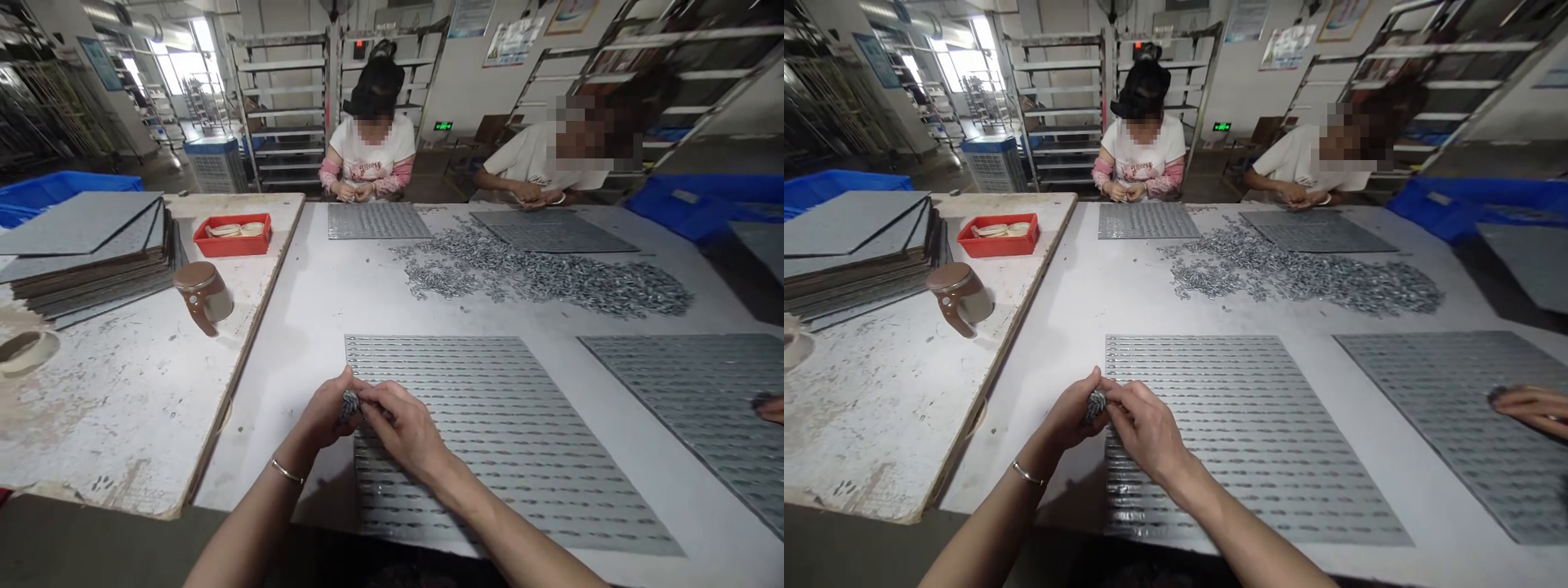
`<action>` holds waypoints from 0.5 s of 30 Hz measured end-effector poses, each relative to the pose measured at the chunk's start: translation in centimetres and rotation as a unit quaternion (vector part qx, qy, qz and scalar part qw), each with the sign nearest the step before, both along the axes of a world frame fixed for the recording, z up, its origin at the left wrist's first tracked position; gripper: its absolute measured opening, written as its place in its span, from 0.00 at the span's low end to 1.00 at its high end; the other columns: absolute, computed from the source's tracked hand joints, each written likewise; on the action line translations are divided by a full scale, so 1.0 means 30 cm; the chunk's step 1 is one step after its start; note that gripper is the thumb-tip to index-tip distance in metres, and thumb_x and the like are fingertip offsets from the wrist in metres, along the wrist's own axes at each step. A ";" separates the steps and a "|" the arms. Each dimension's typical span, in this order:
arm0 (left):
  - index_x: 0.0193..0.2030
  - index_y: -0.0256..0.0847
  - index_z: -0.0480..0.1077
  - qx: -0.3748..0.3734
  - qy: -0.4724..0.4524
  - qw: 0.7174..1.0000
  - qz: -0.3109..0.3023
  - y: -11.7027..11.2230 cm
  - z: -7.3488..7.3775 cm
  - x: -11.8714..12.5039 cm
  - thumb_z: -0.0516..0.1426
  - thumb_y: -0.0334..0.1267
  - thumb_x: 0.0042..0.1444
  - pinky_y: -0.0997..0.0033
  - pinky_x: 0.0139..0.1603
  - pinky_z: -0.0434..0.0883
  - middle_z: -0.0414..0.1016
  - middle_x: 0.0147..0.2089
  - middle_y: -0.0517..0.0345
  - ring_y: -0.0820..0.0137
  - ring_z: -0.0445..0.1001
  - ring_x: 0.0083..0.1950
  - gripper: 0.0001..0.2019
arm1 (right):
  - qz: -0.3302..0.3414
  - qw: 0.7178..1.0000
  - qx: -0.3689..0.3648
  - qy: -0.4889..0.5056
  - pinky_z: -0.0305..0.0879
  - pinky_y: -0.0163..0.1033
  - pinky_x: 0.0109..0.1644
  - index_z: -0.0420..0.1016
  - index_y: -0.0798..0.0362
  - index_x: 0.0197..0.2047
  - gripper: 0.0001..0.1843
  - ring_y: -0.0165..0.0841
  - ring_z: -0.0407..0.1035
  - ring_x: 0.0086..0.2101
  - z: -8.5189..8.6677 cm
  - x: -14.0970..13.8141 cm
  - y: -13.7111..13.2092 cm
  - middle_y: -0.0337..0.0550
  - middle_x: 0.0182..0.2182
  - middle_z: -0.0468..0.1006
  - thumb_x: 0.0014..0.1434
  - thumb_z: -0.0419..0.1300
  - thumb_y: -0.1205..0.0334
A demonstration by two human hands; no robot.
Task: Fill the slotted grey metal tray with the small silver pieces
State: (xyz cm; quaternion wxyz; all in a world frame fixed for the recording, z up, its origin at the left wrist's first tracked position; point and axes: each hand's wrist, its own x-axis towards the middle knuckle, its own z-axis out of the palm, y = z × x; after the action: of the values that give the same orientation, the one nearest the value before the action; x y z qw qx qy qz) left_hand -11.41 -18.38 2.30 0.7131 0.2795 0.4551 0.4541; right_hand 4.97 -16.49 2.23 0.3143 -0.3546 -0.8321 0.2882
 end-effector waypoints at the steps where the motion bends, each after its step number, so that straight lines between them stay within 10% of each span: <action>1: 0.35 0.35 0.74 0.003 0.014 1.000 0.009 -0.018 0.012 0.015 0.56 0.69 0.55 0.78 0.14 0.42 0.61 0.18 0.65 0.78 0.51 0.15 0.32 | 0.006 1.000 -0.004 -0.018 0.67 0.38 0.39 0.78 0.47 0.50 0.12 0.34 0.71 0.36 0.008 0.003 -0.004 0.42 0.35 0.76 0.68 0.55 0.64; 10: 0.33 0.36 0.73 -0.050 -0.019 0.995 0.089 -0.161 -0.030 0.125 0.58 0.68 0.53 0.79 0.16 0.45 0.63 0.20 0.63 0.78 0.57 0.18 0.30 | 0.061 0.994 -0.024 -0.083 0.62 0.38 0.40 0.75 0.51 0.34 0.09 0.34 0.69 0.35 0.008 0.071 -0.064 0.40 0.32 0.75 0.66 0.57 0.65; 15: 0.35 0.32 0.74 -0.071 -0.114 0.979 0.151 -0.212 -0.062 0.115 0.63 0.47 0.57 0.81 0.15 0.47 0.69 0.25 0.58 0.80 0.60 0.19 0.16 | 0.036 0.993 -0.114 0.017 0.62 0.37 0.39 0.70 0.51 0.30 0.15 0.33 0.68 0.32 -0.025 0.090 -0.067 0.38 0.29 0.75 0.68 0.55 0.58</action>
State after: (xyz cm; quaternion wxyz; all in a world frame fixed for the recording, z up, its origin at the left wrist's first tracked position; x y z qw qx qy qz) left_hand -7.97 -24.72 0.44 0.7016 0.1025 0.4391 0.5518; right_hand 7.67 -18.49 1.49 0.2756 -0.3534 -0.8002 0.3986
